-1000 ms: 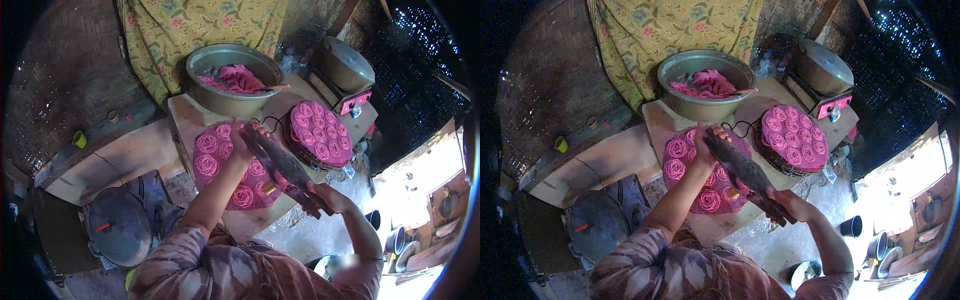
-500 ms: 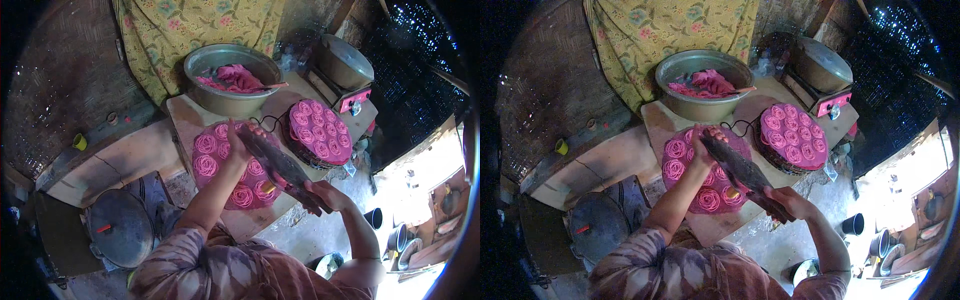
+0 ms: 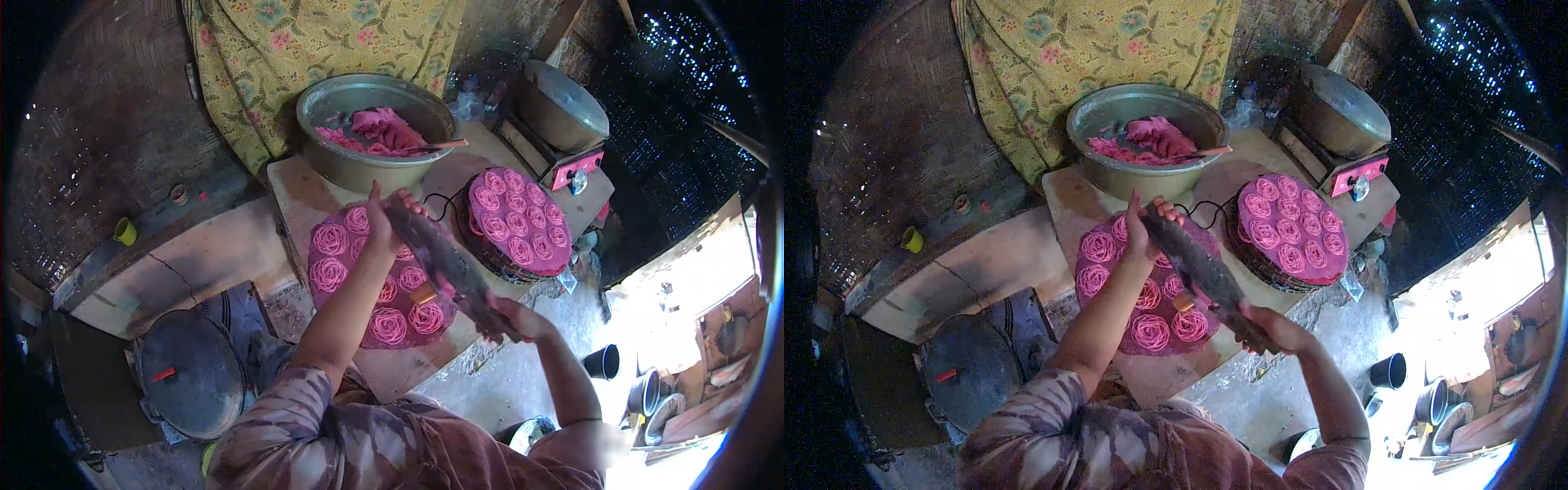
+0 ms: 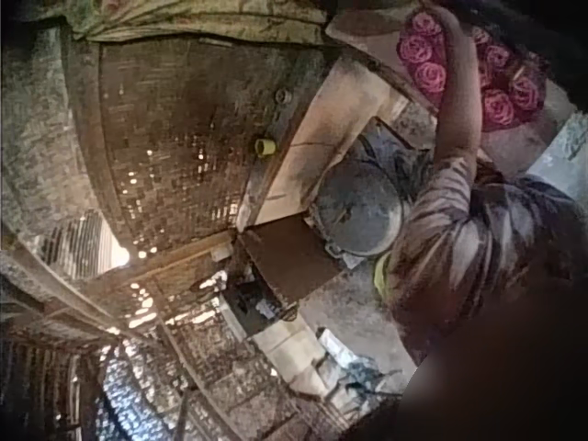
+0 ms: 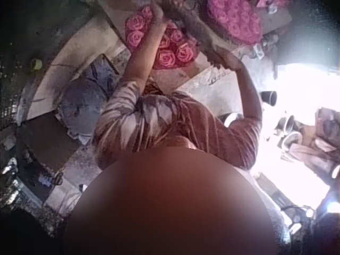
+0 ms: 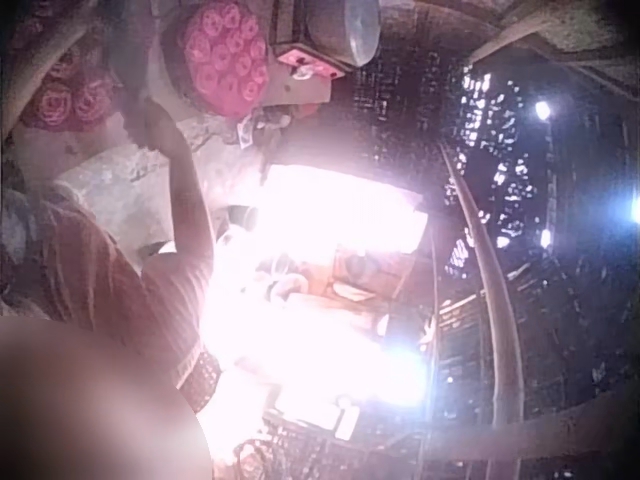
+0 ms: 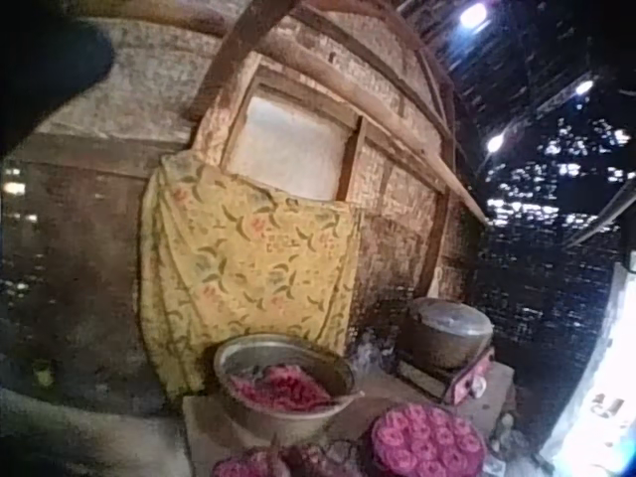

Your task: The person uses a wooden tool to scoop pink dough from a bowl and apply it to a rotating surface, shaping it into multiple rose patterns on flat discs. After completing several discs, they move the trays and pick up small items to place on top of the food.

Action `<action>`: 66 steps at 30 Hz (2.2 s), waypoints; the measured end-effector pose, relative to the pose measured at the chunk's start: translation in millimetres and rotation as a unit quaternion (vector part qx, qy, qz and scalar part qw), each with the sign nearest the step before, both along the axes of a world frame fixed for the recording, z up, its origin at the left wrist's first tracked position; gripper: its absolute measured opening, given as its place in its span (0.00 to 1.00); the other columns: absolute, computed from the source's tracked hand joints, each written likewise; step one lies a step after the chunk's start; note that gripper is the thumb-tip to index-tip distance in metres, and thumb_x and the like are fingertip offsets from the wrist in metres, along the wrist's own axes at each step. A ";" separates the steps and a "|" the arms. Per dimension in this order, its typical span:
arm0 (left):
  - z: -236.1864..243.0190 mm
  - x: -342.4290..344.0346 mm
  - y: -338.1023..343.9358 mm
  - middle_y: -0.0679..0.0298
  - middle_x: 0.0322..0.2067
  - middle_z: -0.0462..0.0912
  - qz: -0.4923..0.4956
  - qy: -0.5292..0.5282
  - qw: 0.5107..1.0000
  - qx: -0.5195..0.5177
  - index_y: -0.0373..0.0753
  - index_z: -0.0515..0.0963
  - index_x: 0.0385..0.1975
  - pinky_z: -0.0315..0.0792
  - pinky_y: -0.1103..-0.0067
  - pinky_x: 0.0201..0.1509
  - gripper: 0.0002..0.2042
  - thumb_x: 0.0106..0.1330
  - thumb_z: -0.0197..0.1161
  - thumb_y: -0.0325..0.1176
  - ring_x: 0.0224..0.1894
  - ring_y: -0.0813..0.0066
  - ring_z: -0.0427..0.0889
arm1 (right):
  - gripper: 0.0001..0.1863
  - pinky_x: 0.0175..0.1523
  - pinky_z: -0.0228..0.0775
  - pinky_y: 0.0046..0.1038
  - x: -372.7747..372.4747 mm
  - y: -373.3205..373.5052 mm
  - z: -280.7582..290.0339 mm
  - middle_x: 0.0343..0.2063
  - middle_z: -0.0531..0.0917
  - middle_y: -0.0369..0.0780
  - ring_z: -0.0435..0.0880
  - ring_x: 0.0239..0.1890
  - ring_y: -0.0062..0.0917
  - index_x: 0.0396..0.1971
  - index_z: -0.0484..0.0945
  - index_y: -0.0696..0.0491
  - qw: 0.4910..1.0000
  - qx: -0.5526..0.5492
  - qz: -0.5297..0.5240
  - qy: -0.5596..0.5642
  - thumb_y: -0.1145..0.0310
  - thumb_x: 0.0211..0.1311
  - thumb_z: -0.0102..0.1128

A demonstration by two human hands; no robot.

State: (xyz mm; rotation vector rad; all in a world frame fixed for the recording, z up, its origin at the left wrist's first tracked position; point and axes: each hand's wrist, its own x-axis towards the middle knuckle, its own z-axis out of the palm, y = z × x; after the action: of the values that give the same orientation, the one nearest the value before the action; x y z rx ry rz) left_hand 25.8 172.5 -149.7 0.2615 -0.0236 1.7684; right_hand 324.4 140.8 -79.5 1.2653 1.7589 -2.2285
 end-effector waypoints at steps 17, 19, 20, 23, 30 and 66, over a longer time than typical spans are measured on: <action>3.1 24.0 41.3 0.72 0.15 0.65 0.011 -0.077 0.996 -0.039 0.45 0.65 0.21 0.66 0.73 0.33 0.23 0.65 0.42 0.59 0.19 0.76 0.68 | 0.33 0.18 0.67 0.22 7.1 47.2 26.3 0.16 0.78 0.38 0.76 0.15 0.20 0.30 0.75 0.55 0.978 0.161 0.033 -0.130 0.36 0.64 0.39; 3.3 24.0 34.4 0.71 0.15 0.65 0.012 -0.086 0.995 -0.051 0.45 0.65 0.21 0.66 0.73 0.33 0.24 0.64 0.40 0.61 0.19 0.74 0.67 | 0.32 0.18 0.66 0.22 8.5 42.0 40.2 0.16 0.78 0.38 0.76 0.15 0.20 0.30 0.75 0.55 0.981 0.136 0.032 -0.135 0.37 0.64 0.40; 1.3 29.8 33.8 0.70 0.15 0.64 0.010 -0.098 0.993 -0.058 0.45 0.65 0.21 0.65 0.72 0.33 0.25 0.64 0.39 0.62 0.20 0.73 0.67 | 0.32 0.18 0.66 0.22 11.4 42.1 44.7 0.16 0.78 0.38 0.76 0.15 0.20 0.30 0.75 0.55 0.982 0.123 0.031 -0.138 0.37 0.64 0.40; -4.0 40.9 44.7 0.70 0.15 0.63 -0.011 -0.130 0.991 -0.034 0.45 0.64 0.21 0.65 0.72 0.33 0.26 0.63 0.39 0.63 0.20 0.72 0.66 | 0.32 0.18 0.67 0.22 20.4 49.1 50.0 0.15 0.77 0.38 0.76 0.15 0.20 0.29 0.75 0.56 0.976 0.158 0.039 -0.147 0.37 0.64 0.40; 2.6 19.6 53.6 0.73 0.15 0.64 0.016 -0.079 0.996 -0.027 0.47 0.64 0.20 0.64 0.75 0.32 0.23 0.65 0.39 0.59 0.18 0.77 0.66 | 0.33 0.16 0.65 0.21 -3.5 47.1 44.6 0.12 0.76 0.37 0.74 0.11 0.19 0.24 0.75 0.56 0.968 0.213 0.025 -0.128 0.38 0.64 0.41; -23.3 -59.6 29.8 0.71 0.12 0.59 -0.021 -0.025 0.999 -0.021 0.46 0.61 0.17 0.60 0.73 0.28 0.20 0.59 0.43 0.56 0.16 0.74 0.62 | 0.37 0.19 0.64 0.22 -57.0 35.4 -11.1 0.14 0.76 0.36 0.74 0.14 0.18 0.25 0.74 0.55 0.976 0.180 0.056 -0.105 0.34 0.64 0.29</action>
State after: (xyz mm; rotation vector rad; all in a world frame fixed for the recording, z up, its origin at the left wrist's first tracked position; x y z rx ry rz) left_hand -33.8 202.3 -173.0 0.1843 -0.0278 1.7325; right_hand 267.4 176.2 -90.6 1.3565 2.1497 -1.6968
